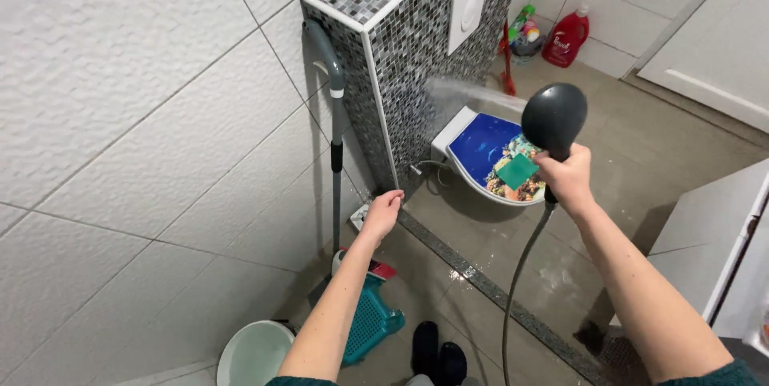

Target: The person cleans a toilet by spraying the tank and lid with a handheld shower head, opening the lid, and rinsing the interior before washing a cloth under the spray.

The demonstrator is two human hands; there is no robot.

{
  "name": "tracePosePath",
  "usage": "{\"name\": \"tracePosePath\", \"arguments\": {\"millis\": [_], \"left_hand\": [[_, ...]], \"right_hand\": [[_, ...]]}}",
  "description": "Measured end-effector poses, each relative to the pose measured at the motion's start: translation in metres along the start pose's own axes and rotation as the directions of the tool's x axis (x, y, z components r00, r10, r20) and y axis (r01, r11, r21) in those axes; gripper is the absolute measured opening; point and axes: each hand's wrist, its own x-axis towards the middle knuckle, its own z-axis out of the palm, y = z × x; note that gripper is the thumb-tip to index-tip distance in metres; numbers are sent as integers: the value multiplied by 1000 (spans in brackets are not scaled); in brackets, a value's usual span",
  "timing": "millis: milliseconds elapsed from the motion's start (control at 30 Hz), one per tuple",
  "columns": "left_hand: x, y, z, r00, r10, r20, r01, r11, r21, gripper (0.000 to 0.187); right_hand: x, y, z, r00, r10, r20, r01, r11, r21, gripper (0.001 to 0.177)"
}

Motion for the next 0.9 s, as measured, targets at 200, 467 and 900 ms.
{"name": "tracePosePath", "arguments": {"millis": [200, 467, 900], "left_hand": [[5, 29, 1, 999, -4, 31, 3, 999, 43, 41], [12, 52, 10, 998, 25, 61, -27, 999, 34, 40], [20, 61, 15, 994, 77, 82, -83, 994, 70, 41]], "right_hand": [[40, 23, -37, 990, -119, -72, 120, 993, 9, 23], [49, -40, -47, 973, -169, -160, 190, 973, 129, 26], [65, -76, -57, 946, -241, -217, 282, 942, 181, 37]]}}
